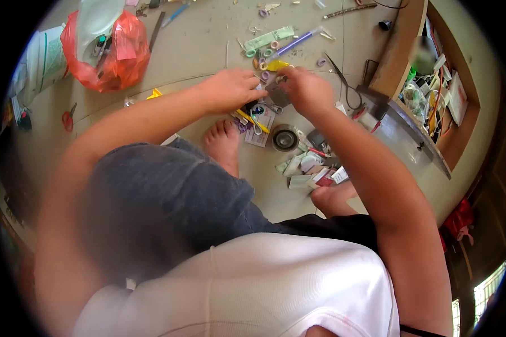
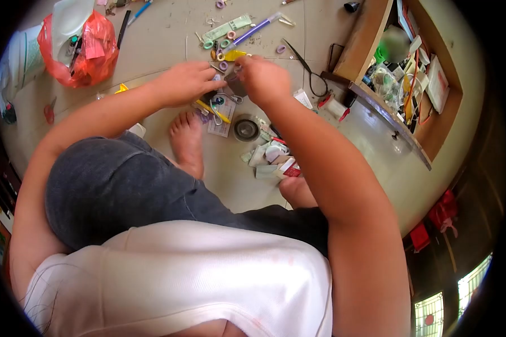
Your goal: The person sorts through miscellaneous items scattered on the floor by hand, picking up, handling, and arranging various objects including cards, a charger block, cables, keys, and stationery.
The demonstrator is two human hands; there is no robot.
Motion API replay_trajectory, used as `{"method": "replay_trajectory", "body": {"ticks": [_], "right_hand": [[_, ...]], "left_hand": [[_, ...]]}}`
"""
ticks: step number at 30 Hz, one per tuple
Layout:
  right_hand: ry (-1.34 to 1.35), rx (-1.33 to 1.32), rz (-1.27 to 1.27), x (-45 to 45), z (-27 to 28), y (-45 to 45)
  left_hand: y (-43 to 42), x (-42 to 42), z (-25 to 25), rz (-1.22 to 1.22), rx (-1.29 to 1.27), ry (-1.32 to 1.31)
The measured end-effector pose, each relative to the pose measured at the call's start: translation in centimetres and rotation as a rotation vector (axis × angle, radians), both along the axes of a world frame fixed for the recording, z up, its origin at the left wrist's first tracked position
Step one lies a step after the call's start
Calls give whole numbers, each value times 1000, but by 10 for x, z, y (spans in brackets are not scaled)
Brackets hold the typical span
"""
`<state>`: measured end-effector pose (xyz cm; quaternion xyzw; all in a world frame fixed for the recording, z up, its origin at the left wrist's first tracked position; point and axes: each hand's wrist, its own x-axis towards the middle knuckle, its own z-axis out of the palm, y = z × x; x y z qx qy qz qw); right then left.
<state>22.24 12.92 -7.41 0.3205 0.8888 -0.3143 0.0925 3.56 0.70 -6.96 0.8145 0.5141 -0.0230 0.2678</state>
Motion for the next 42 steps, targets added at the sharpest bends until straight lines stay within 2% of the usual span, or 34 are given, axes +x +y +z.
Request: {"method": "replay_trajectory", "body": {"ticks": [3, 7, 9, 10, 12, 15, 16, 17, 19, 20, 22, 25, 26, 30, 32, 33, 35, 36, 38, 39, 40, 41, 42], "right_hand": [[-20, -6, 130, -8, -9, 3], [-74, 2, 142, -12, -6, 6], [-16, -435, -102, -6, -3, 13], [-15, -437, -96, -1, -5, 17], [267, -1012, -423, 13, -12, 25], [354, -1175, -522, 18, 8, 38], [310, -1220, -605, 18, 6, 41], [311, -1221, -607, 17, 4, 43], [-95, -704, -436, 12, 5, 45], [-94, -705, -438, 12, 4, 41], [-229, -391, -251, 14, 2, 28], [-208, -476, -392, 13, 2, 5], [-206, -634, -538, 13, -2, 4], [-318, -807, -677, 4, 4, 7], [-452, -675, -245, 3, 12, 11], [-452, -675, -248, 3, 14, 10], [-402, -474, 70, 1, 17, 9], [-400, -477, 68, 1, 21, 16], [-72, -632, -149, 2, 41, 47], [-137, -551, -96, 4, 53, 70], [-207, -577, -249, 5, 87, 91], [-52, -522, -394, 17, 102, 110], [111, -572, -390, 39, 108, 145]], "left_hand": [[0, 0, 0, -3, -21, 13], [0, 1, 0, 24, 6, -23], [-1, 1, -3, 42, 14, -41], [-3, 0, -4, 60, 17, -56], [-4, 0, -4, 71, 4, -61], [-1, 0, -2, 64, -16, -62], [-1, 0, -2, 58, -26, -56], [0, 1, -1, 56, -28, -56], [0, 1, -1, 60, -43, -49], [0, 1, -2, 57, -45, -49], [1, 1, -4, 47, -27, -47], [0, 1, -1, 24, -18, -27], [-1, 2, -2, 28, -18, -27], [-4, 2, -5, 32, -7, -47], [-6, 3, -6, 37, -5, -56], [-7, 4, -7, 53, 30, -69], [-6, 3, -7, 66, 65, -82], [-6, 2, -7, 73, 27, -85], [-7, 0, -8, 84, -16, -87], [-6, -2, -9, 103, -29, -97], [-5, -4, -11, 120, -41, -109], [-4, -7, -13, 117, -38, -110], [-2, -11, -16, 204, -7, -168]]}}
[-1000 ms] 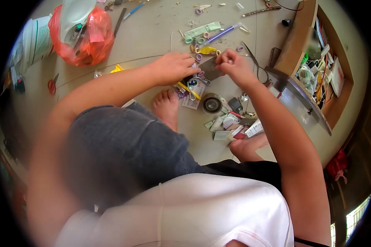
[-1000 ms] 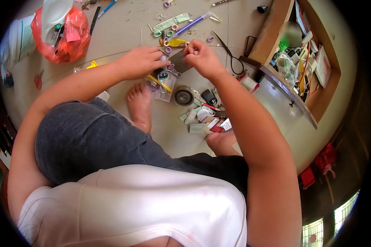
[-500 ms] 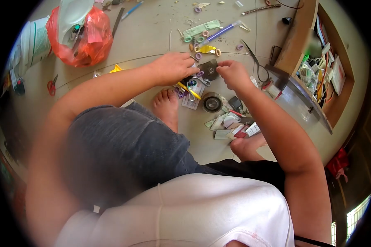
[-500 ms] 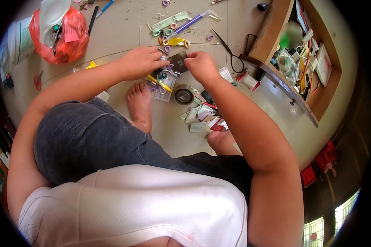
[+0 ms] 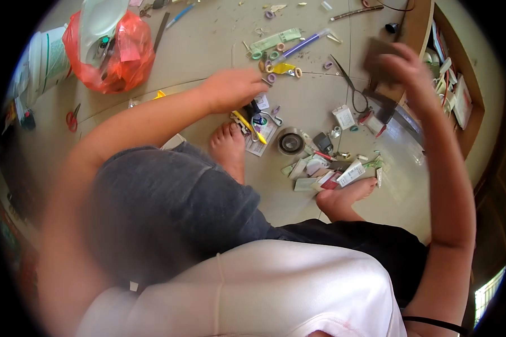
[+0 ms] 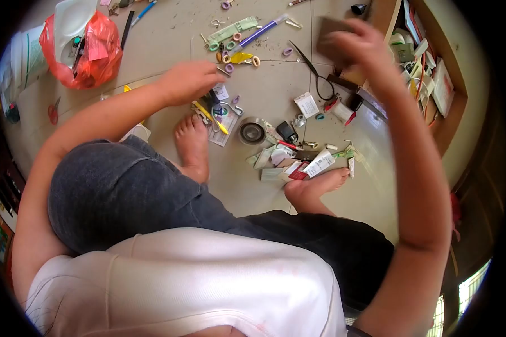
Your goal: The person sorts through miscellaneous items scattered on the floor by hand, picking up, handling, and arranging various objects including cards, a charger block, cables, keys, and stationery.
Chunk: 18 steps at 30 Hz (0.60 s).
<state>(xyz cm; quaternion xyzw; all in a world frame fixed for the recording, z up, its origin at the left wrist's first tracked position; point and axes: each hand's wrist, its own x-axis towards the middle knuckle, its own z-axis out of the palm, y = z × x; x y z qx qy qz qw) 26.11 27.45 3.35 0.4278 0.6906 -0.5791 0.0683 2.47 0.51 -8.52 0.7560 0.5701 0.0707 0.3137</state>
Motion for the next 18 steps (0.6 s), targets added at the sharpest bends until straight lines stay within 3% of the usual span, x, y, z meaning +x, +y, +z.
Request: {"method": "replay_trajectory", "body": {"ticks": [1, 2, 4, 5, 7, 8, 10, 12, 13, 14, 15, 18], "right_hand": [[105, 144, -257, 21, -1, 24], [34, 270, -268, 42, 16, 51], [-132, 400, -154, 105, 16, 116], [-407, 604, 25, 140, 13, 149], [-595, 617, 217, 161, 14, 150], [-596, 617, 216, 161, 13, 145], [-81, 1356, 471, 110, 20, 94], [9, 1029, 336, 66, 21, 59], [129, 741, 226, 43, 12, 33], [62, 601, 250, 20, 13, 4], [113, 526, 310, 9, -8, -13], [-68, 722, 637, -21, -60, -50]], "left_hand": [[2, -2, -2, 90, 27, -55], [6, -2, -1, 91, 28, -58], [17, -7, 8, 297, 93, -42], [22, -9, 9, 299, 94, -43], [32, -15, 5, 388, 135, 42], [34, -19, 2, 387, 136, 41], [36, -26, -4, 371, 139, 99], [40, -29, -5, 338, 102, 120], [41, -29, -5, 308, 68, 141], [42, -28, -6, 301, 70, 138], [43, -26, -7, 314, 58, 131], [42, -23, -5, 373, 53, 60]]}}
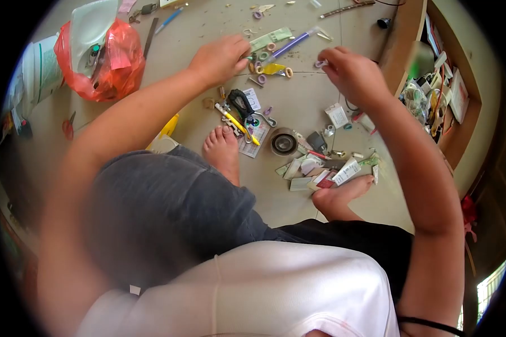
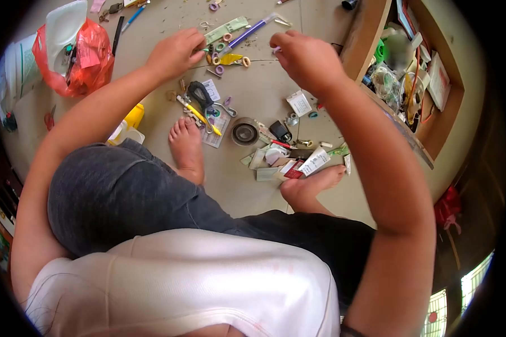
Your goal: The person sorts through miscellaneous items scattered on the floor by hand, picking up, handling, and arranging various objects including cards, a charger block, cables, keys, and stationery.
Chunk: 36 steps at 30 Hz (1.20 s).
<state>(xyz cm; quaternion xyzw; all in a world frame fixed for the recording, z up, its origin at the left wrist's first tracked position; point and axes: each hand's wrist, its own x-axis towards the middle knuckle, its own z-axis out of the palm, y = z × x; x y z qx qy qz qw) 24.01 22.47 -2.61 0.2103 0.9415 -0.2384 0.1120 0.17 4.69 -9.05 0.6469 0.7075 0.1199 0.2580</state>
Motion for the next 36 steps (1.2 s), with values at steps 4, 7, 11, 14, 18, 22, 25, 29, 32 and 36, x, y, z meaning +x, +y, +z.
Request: {"method": "replay_trajectory", "body": {"ticks": [4, 7, 11, 14, 18, 22, 25, 29, 32, 36], "right_hand": [[-125, 94, -20, -16, -47, -10], [-162, 145, 17, -20, -49, -11], [-16, 25, -55, -10, -39, -13], [-62, 33, -117, -3, -39, -20], [-73, 69, -165, -3, -52, -26], [-17, 50, -209, -9, -47, -35], [-62, -15, -203, -12, -48, -45], [91, -76, -226, -12, -57, -53], [153, -366, -475, -2, -51, -50], [-41, -200, -557, 23, -31, -25]], "left_hand": [[-4, -3, 4, 213, -97, -382], [-3, -3, -2, 378, -137, -673], [-2, 4, -3, 272, -132, -793], [-4, 16, 5, 45, -138, -419], [-4, 25, 1, -202, -46, -161], [1, 29, -8, -350, -20, 21], [2, 33, 1, -336, -170, 17], [-6, 23, 4, -160, -222, -207], [-3, 15, 10, 147, -334, -535], [4, 3, 18, 620, -428, -1213]]}}
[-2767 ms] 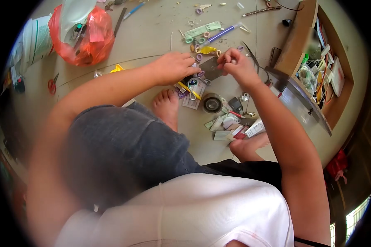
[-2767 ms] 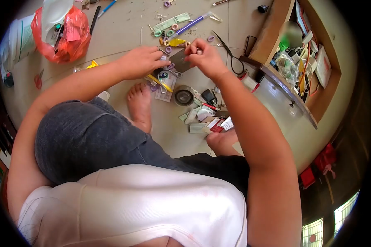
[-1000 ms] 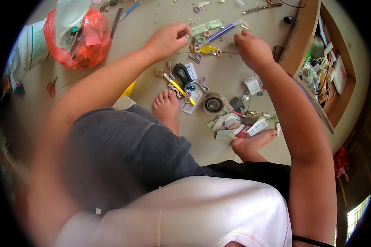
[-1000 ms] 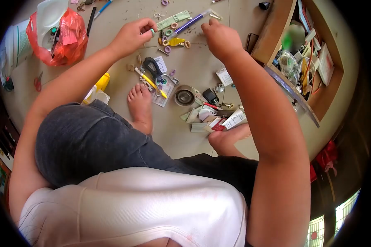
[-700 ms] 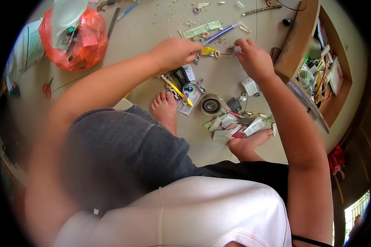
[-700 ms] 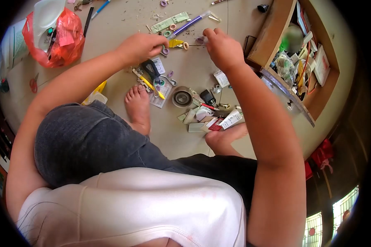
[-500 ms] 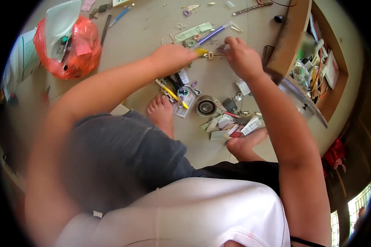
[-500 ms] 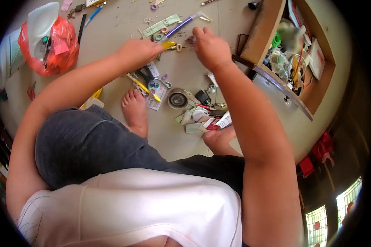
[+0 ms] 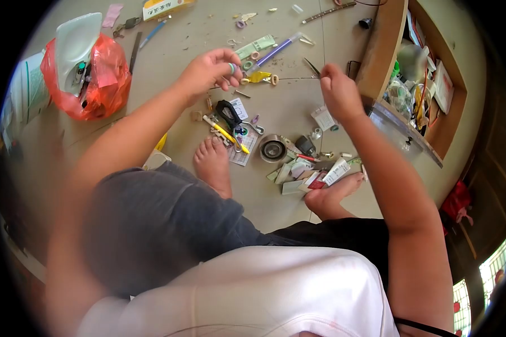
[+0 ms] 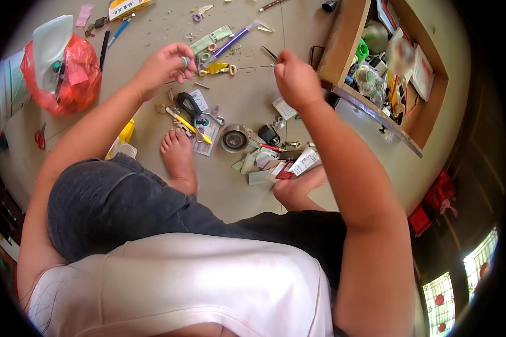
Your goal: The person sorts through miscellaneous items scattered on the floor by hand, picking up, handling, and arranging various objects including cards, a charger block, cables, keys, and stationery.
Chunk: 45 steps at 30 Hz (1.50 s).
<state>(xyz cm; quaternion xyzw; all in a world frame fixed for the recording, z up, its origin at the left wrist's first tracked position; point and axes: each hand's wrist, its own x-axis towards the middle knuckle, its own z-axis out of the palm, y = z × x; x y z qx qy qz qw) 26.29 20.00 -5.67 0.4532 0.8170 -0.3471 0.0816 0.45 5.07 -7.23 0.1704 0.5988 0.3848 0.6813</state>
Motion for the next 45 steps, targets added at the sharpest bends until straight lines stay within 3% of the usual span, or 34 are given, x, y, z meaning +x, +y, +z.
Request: {"method": "replay_trajectory", "body": {"ticks": [4, 7, 11, 13, 14, 16, 17, 19, 20, 21, 22, 23, 25, 27, 30, 34, 36, 37, 39, 41, 43, 45], "right_hand": [[-353, 112, 174, -3, 1, -4], [-348, 134, 174, -2, -21, -1], [-348, 148, 352, -9, 0, -3], [-9, -596, -137, -23, 16, 1], [-10, -598, -132, -29, 22, 0], [523, -1028, -604, -39, 30, -2], [525, -1030, -603, -41, 28, -1], [371, -898, -460, -46, 14, 1], [219, -546, -244, -55, 6, -6], [219, -550, -246, -55, 5, -15], [142, -298, 5, -55, 11, -26], [63, -42, 253, -57, 15, -34], [42, -10, 190, -58, 5, -41], [-63, 76, 81, -57, -7, -43], [-110, 2, 194, -49, -27, -39], [-16, -33, 173, -45, -33, -34], [343, -780, -524, -48, -36, -23], [339, -780, -523, -54, -30, -24], [533, -763, -516, -72, -15, -26], [406, -691, -387, -86, -16, -22], [71, 12, 149, -103, -14, -26], [38, 67, 172, -108, -26, -26]], "left_hand": [[1, -13, -14, 154, 53, -94], [7, -17, -7, 144, 103, -86], [8, -23, -7, 132, 81, -92], [6, -22, -7, 127, 62, -145], [6, -20, -5, 127, 55, -163], [8, -12, 0, 131, 9, -102], [10, -9, -1, 132, 8, -99], [12, -4, -8, -57, -93, 134], [9, -2, -18, -59, -96, 135], [6, 1, -28, -138, 153, 380], [8, 5, -23, -215, 407, 622], [8, 6, -16, -216, 405, 622], [8, 7, -1, -567, 154, 809], [4, 9, -5, -590, 217, 906], [-3, 12, -15, -609, 337, 1048], [-1, 13, -17, -719, 379, 1153], [1, 14, -18, -724, 395, 1166], [0, 15, -20, -733, 412, 1178], [1, 13, -26, -796, 479, 1191], [1, 12, -28, -862, 549, 1207], [-1, 14, -27, -860, 571, 1196], [-4, 16, -22, -824, 526, 1140]]}}
